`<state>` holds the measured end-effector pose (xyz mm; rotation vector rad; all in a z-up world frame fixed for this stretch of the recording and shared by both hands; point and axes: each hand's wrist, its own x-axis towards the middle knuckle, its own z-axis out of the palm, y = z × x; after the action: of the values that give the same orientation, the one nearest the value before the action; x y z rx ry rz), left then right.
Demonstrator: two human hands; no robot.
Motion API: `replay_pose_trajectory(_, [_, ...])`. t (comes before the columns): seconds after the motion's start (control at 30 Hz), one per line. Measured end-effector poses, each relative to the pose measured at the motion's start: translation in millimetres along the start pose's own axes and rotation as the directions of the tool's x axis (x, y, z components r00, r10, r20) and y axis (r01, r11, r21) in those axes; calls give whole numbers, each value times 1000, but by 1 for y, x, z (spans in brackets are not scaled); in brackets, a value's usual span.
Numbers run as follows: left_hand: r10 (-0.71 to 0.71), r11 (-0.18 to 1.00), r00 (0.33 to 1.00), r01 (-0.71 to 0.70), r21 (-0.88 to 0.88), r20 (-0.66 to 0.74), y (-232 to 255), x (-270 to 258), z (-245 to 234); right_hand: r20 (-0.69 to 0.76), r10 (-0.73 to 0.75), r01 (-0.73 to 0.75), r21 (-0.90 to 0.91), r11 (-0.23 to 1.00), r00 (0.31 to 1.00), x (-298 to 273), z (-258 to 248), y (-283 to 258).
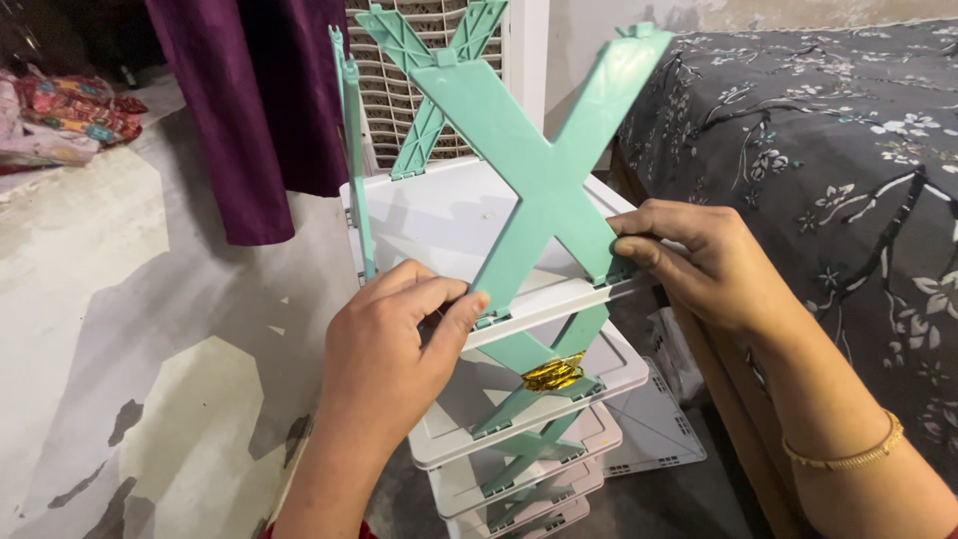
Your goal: The person assembles a multi-tiered plastic storage rack by hand. They attach green X-shaped support pieces to white trays and stack them vertically, then place a final white tray on top.
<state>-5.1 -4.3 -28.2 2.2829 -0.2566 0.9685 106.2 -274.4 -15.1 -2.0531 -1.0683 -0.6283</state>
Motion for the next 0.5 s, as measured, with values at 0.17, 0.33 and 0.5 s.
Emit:
replay_pose_trajectory(0.17, [52,995,997,-47,87,-50,12,5,6,-5,14,-14,40,999,1000,-4,4,4])
replay_pose_trajectory(0.33, [224,974,939,-222,38,-262,38,20,32,-21,-24,25,50,998,999,-9,7,9])
replay_pose_trajectory(0.5, [87,984,965,-122,-129,-247,45,30,60,61,-72,75,-48,996,996,-11,1,6])
